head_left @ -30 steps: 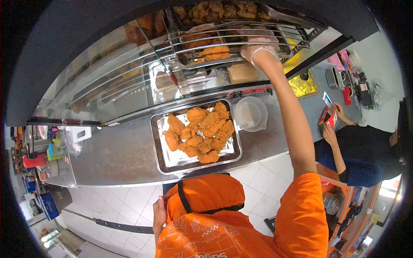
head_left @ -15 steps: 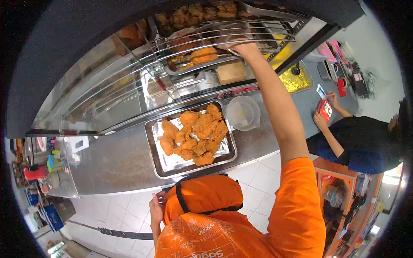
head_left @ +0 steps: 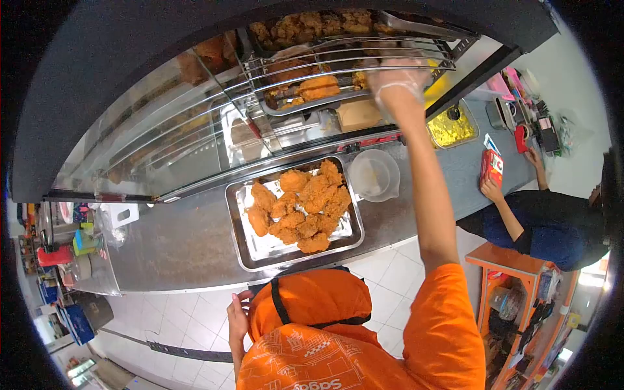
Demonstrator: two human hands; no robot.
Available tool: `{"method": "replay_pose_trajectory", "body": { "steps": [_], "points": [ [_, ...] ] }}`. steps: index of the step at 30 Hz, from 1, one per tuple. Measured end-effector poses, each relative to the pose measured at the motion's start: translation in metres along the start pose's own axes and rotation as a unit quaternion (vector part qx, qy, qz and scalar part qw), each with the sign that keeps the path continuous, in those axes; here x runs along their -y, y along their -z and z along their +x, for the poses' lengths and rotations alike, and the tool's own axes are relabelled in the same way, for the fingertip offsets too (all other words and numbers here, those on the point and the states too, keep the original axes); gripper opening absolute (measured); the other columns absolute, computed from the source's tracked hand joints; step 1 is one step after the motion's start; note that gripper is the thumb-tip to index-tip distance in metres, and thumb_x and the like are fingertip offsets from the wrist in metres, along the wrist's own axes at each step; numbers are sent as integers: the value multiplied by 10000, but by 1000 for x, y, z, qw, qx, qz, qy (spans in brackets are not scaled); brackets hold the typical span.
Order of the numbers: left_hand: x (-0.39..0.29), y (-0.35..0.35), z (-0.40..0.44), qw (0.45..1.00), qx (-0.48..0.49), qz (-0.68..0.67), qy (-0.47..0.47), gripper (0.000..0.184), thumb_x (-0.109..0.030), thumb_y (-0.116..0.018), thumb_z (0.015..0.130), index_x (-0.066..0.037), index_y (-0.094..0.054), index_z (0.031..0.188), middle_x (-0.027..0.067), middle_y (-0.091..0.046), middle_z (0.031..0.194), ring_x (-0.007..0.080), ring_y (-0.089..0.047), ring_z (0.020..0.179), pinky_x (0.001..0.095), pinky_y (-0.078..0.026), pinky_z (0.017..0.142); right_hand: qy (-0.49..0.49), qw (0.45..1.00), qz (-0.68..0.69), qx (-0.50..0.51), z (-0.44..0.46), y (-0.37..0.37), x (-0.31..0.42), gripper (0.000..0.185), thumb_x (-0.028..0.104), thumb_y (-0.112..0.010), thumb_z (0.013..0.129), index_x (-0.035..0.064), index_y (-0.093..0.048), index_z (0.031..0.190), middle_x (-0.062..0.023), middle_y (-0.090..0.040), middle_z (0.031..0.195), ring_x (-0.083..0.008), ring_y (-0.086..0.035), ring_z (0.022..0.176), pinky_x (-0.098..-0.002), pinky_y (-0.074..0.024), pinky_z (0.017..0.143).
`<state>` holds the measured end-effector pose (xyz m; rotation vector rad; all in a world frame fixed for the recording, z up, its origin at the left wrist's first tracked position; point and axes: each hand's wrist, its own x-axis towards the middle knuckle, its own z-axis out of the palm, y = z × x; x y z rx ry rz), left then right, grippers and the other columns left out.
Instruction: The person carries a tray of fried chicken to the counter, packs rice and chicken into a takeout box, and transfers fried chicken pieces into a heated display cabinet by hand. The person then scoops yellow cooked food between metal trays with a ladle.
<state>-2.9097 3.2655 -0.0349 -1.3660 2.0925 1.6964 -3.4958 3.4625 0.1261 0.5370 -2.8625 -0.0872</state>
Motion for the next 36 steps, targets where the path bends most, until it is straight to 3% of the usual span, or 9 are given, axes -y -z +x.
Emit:
{"method": "replay_pose_trajectory", "body": {
  "steps": [5,7,10,11,16,19,24,30,36],
  "points": [
    [-14,-10,15,997,39,48,-36,747,-539,-208,1089,27,-689,1170,122,-726,1064,191,-664,820,323,-496,680,91,979,119,140,-16,26,75,786,691,-389,970,-5,-717,1127,-218,-686,1213,-394,-663,1119,-489,-508,967],
    [-25,-8,16,996,54,61,-44,742,-538,-211,1089,24,-689,1171,122,-727,1070,195,-668,818,331,-494,689,111,977,132,124,-14,21,86,580,526,-355,1020,132,-673,1303,-140,-632,1367,-317,-575,1296,-630,-257,1158],
    [-25,-1,13,995,26,75,-61,744,-547,-208,1086,14,-687,1181,119,-729,1074,210,-674,819,346,-490,711,63,979,148,121,-14,32,67,539,478,-393,1009,103,-662,1288,-170,-636,1346,-378,-603,1244,-518,-413,1080],
    [-22,1,11,997,14,64,-51,746,-549,-203,1085,12,-684,1190,120,-729,1076,215,-677,824,349,-489,718,91,979,114,143,-5,19,56,491,401,-321,1029,193,-668,1308,-105,-640,1370,-321,-568,1301,-598,-291,1142],
    [-1,2,2,999,-16,41,-4,759,-553,-178,1080,4,-674,1224,133,-727,1092,233,-691,848,356,-488,723,59,997,29,40,-1,3,44,421,337,-448,966,109,-718,1194,-166,-677,1277,-359,-642,1179,-592,-424,995],
    [-3,-3,2,998,2,59,0,737,-529,-191,1085,17,-663,1236,147,-724,1112,238,-694,849,364,-492,718,94,990,29,96,5,17,66,412,292,-430,977,131,-690,1254,-106,-672,1314,-318,-619,1228,-676,-336,1054],
    [-26,-7,10,993,33,106,-29,755,-557,-184,1079,11,-646,1265,147,-721,1118,245,-689,878,371,-497,753,166,961,219,19,44,-16,77,413,412,-517,938,122,-710,1160,-170,-662,1285,-352,-609,1194,-475,-457,1044],
    [-26,-6,9,995,23,94,-19,815,-622,-160,1059,-3,-640,1286,133,-716,1133,240,-682,893,374,-498,774,129,978,166,-11,81,-57,83,480,469,-553,946,126,-657,1265,-138,-629,1351,-337,-574,1242,-474,-408,1104],
    [-14,-11,7,998,14,63,12,740,-513,-193,1091,62,-616,1282,210,-695,1164,285,-688,893,372,-529,736,75,915,377,123,59,-54,38,628,572,-614,867,215,-610,1384,-119,-575,1435,-325,-511,1346,-428,-359,1164]
  ]
}}
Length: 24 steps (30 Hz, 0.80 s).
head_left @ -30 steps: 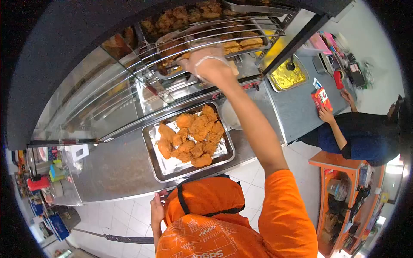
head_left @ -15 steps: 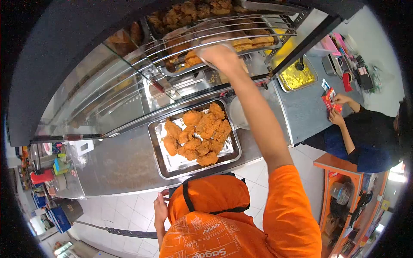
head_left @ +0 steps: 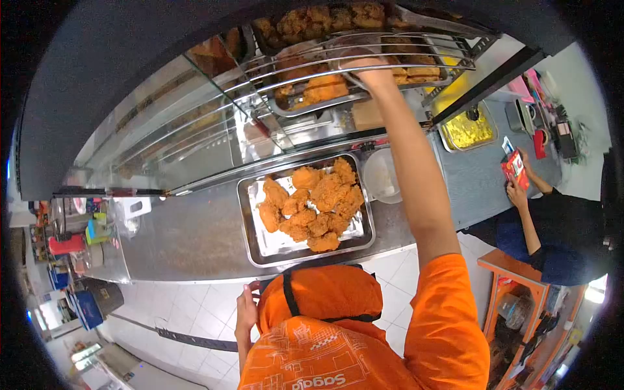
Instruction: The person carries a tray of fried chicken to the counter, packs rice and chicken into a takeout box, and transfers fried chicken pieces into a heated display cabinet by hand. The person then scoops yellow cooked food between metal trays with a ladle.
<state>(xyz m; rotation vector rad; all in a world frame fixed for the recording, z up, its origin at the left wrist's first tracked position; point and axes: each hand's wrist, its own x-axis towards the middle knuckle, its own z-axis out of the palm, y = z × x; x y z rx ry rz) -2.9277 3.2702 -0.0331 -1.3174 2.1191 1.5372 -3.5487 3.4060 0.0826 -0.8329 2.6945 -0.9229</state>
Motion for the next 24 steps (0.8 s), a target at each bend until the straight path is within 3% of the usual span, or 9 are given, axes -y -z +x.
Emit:
{"method": "replay_pose_trajectory", "body": {
  "steps": [3,5,7,9,12,15,19,22,24],
  "points": [
    [-4,0,7,995,16,85,-40,769,-548,-152,1079,11,-631,1296,171,-715,1127,266,-691,886,375,-513,764,-25,998,-61,-6,-24,8,13,400,447,-619,880,199,-743,1168,-141,-703,1229,-303,-619,1224,-401,-450,1063],
    [-7,1,13,997,2,56,-52,751,-536,-163,1082,9,-633,1292,170,-716,1130,271,-692,892,378,-512,760,-60,989,-135,9,-48,24,41,342,387,-591,906,177,-749,1126,-150,-702,1223,-320,-613,1230,-432,-454,1047],
    [-12,2,13,998,-13,40,-53,739,-529,-173,1084,11,-634,1286,169,-718,1132,276,-694,894,381,-512,757,26,944,-329,15,-69,16,47,283,296,-561,933,124,-749,1058,-170,-717,1085,-366,-650,1088,-505,-471,976],
    [-20,4,9,998,-31,37,-44,733,-526,-182,1085,18,-634,1277,168,-719,1131,281,-697,892,383,-513,754,197,886,-210,-362,-109,-9,42,202,216,-592,924,84,-715,1015,-169,-681,929,-392,-644,888,-560,-482,852],
    [-30,3,6,994,-51,57,-78,701,-494,-202,1094,30,-639,1257,176,-723,1108,282,-700,879,387,-516,756,198,949,-24,-244,-189,-42,53,132,161,-666,863,71,-641,956,-158,-647,899,-384,-608,883,-544,-466,818],
    [-38,-1,14,989,-43,62,-125,671,-452,-216,1103,48,-648,1221,185,-725,1081,278,-701,867,387,-518,757,128,988,57,66,-262,-108,35,208,192,-691,840,69,-634,997,-173,-659,970,-400,-607,1001,-520,-458,881],
    [-74,-5,25,979,-27,75,-187,491,-281,-324,1097,72,-652,1190,239,-716,1043,338,-681,861,403,-525,822,63,993,-3,104,-312,-148,22,338,270,-703,852,36,-626,1083,-213,-661,1037,-411,-616,1020,-504,-468,923],
    [-105,-5,23,975,-30,92,-202,452,-251,-344,1088,63,-658,1173,237,-713,1062,361,-688,894,425,-526,841,-23,995,-40,87,-341,-164,26,585,321,-741,840,-34,-556,1267,-274,-641,1093,-427,-607,1052,-482,-468,958],
    [-122,-6,22,969,-46,99,-223,441,-244,-348,1086,59,-659,1171,238,-711,1065,371,-691,910,434,-527,848,-70,992,24,98,-362,-177,23,617,284,-767,831,-11,-529,1318,-266,-629,1174,-429,-588,1115,-486,-459,985]
  ]
}}
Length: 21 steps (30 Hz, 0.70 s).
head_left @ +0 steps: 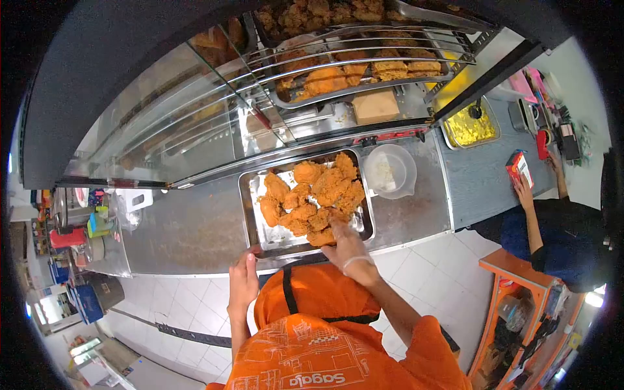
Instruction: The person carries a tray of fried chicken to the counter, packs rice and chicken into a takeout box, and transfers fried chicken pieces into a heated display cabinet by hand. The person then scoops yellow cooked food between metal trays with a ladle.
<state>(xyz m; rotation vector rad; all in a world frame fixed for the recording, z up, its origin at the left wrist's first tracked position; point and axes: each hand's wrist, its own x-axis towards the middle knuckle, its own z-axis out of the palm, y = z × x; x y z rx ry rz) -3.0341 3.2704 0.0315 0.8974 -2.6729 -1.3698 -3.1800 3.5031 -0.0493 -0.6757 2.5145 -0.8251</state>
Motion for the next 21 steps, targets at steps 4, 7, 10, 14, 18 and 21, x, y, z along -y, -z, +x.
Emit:
{"method": "replay_pose_trajectory", "body": {
  "steps": [4,7,10,14,18,21],
  "points": [
    [-12,0,-6,1000,-18,-8,-21,426,-242,-362,1083,52,-658,1170,247,-706,1073,398,-689,953,444,-526,867,16,999,51,5,-4,-5,-2,614,186,-810,786,25,-530,1308,-275,-619,1158,-457,-580,1102,-502,-458,989],
    [-7,-5,-6,999,4,14,-32,423,-245,-370,1082,54,-656,1171,257,-700,1087,426,-681,995,446,-522,886,41,998,55,17,4,-11,-3,528,196,-779,809,17,-540,1244,-282,-603,1151,-458,-572,1110,-512,-452,1001],
    [-7,-4,-5,999,13,26,-33,424,-247,-372,1080,57,-653,1175,264,-696,1102,446,-670,1029,447,-519,897,68,996,25,46,2,-16,2,487,199,-741,839,8,-538,1238,-285,-585,1174,-453,-565,1126,-517,-451,1005],
    [-6,-6,-6,999,10,25,-32,428,-250,-371,1081,54,-652,1186,261,-697,1097,430,-674,1020,439,-519,891,62,993,1,103,6,-13,8,455,166,-694,868,0,-529,1258,-287,-570,1211,-448,-556,1160,-500,-470,999],
    [-11,-1,-9,999,10,-3,-30,430,-246,-365,1086,51,-656,1192,242,-703,1097,377,-677,955,419,-521,865,134,989,11,58,-3,4,22,321,43,-613,848,-15,-533,1153,-222,-577,1051,-440,-596,970,-500,-519,870],
    [-5,5,-14,999,-6,-12,-32,431,-240,-357,1089,50,-657,1198,227,-705,1087,342,-675,907,407,-523,841,163,986,28,21,0,42,36,382,84,-663,854,11,-560,1215,-247,-605,1072,-415,-614,1014,-434,-535,876]
  ]
}}
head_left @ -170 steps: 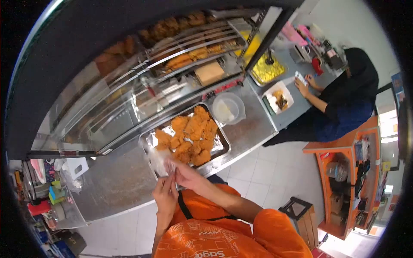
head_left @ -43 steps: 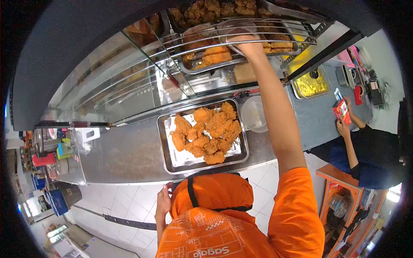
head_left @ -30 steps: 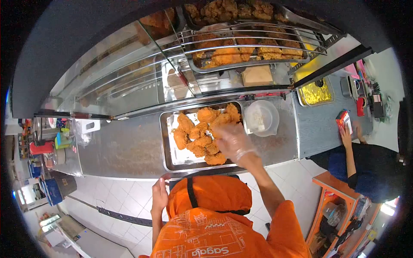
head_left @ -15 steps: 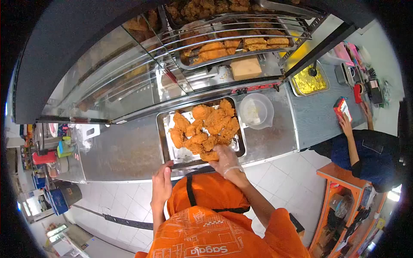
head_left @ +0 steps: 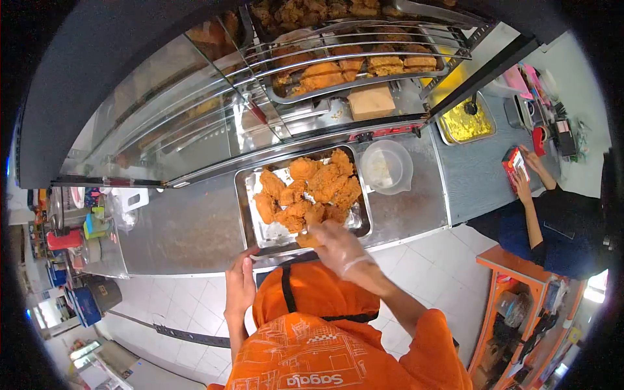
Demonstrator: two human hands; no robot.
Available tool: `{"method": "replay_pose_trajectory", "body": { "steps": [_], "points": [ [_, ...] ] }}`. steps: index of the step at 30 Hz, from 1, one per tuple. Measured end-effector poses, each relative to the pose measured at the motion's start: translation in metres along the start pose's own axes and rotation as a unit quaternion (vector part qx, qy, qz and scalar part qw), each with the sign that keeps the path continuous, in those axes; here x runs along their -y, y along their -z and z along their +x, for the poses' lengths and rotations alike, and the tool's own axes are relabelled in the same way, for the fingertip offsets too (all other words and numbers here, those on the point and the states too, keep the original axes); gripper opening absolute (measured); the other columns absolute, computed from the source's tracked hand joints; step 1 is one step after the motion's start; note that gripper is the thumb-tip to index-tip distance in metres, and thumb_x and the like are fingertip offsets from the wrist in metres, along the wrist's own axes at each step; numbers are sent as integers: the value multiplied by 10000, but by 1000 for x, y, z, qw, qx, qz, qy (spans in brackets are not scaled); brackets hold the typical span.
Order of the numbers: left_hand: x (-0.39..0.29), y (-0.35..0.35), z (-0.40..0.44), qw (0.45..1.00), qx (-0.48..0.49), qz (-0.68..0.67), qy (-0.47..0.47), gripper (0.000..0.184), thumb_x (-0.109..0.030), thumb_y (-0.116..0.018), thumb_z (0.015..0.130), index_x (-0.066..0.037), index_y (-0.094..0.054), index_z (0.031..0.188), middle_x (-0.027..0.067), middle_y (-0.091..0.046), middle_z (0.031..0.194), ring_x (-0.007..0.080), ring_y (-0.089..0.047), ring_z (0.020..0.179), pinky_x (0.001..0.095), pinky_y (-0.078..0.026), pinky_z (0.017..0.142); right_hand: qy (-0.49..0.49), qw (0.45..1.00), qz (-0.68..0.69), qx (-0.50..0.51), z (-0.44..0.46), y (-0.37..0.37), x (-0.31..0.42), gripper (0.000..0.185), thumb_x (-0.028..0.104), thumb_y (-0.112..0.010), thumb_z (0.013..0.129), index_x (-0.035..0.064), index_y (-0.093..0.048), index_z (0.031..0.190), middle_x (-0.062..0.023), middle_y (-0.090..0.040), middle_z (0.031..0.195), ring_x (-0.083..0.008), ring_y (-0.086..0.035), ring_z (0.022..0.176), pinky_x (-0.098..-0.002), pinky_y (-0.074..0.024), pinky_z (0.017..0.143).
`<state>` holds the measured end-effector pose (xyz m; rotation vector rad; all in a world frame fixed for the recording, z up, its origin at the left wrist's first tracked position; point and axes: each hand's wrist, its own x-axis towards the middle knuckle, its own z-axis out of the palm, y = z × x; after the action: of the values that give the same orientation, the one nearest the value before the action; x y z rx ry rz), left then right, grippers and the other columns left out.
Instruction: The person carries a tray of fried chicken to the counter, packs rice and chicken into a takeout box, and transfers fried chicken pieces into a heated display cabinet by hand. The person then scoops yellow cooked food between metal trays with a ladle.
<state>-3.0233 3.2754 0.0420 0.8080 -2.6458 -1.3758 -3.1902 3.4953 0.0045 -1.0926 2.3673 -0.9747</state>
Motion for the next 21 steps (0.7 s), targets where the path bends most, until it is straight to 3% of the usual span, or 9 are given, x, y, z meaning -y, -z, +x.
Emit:
{"method": "replay_pose_trajectory", "body": {
  "steps": [2,4,9,12,13,16,17,20,21],
  "points": [
    [-1,8,-3,1000,-10,-6,1,433,-237,-352,1090,49,-657,1201,221,-706,1079,331,-673,890,402,-522,828,-44,985,156,-57,22,66,7,487,130,-740,882,15,-571,1324,-177,-637,1225,-306,-624,1122,-380,-528,909],
    [0,11,-4,1000,-13,1,11,439,-243,-348,1092,49,-657,1204,218,-705,1073,326,-674,888,399,-521,825,-195,863,464,-51,47,108,6,463,195,-752,909,44,-589,1315,-86,-662,1219,-198,-624,1101,-346,-522,905],
    [4,12,-2,1000,-12,18,22,456,-261,-340,1095,52,-655,1201,230,-701,1092,325,-675,890,403,-519,823,-132,735,624,-231,129,151,-3,437,252,-726,944,36,-590,1299,-60,-672,1159,-162,-641,1007,-333,-520,907],
    [5,13,-3,1000,-20,15,18,466,-270,-334,1096,59,-645,1209,239,-697,1118,328,-676,895,407,-520,824,-112,669,673,-297,173,149,-9,426,219,-730,942,13,-580,1284,-74,-661,1161,-186,-649,962,-322,-535,898],
    [4,14,-4,999,-22,15,19,470,-272,-332,1096,62,-640,1214,241,-695,1129,330,-676,898,408,-521,827,-128,640,669,-356,185,151,4,374,147,-724,933,-6,-583,1243,-85,-659,1109,-192,-660,878,-311,-557,869],
    [8,16,-7,999,-27,7,24,479,-276,-324,1097,69,-628,1228,242,-690,1158,336,-676,912,408,-522,838,-104,618,641,-443,220,154,18,315,67,-700,920,-35,-574,1190,-87,-652,1010,-177,-648,789,-275,-577,792],
    [10,16,-6,999,-28,3,27,482,-278,-321,1098,71,-624,1233,241,-689,1167,338,-676,917,407,-522,843,-60,660,602,-445,233,148,8,270,41,-649,933,-49,-562,1172,-80,-632,965,-153,-632,766,-251,-580,750],
    [5,16,-5,999,-28,11,36,486,-277,-316,1098,74,-627,1227,245,-687,1174,344,-678,921,410,-526,846,-75,719,554,-412,258,142,2,231,41,-623,950,-33,-562,1161,-66,-631,949,-142,-620,756,-253,-590,733],
    [7,15,-7,999,-27,14,36,487,-277,-315,1098,75,-627,1224,246,-688,1171,345,-680,920,410,-527,846,-68,693,621,-360,263,142,0,236,45,-606,960,-33,-555,1177,-56,-634,950,-143,-635,809,-283,-595,804]
  ]
}}
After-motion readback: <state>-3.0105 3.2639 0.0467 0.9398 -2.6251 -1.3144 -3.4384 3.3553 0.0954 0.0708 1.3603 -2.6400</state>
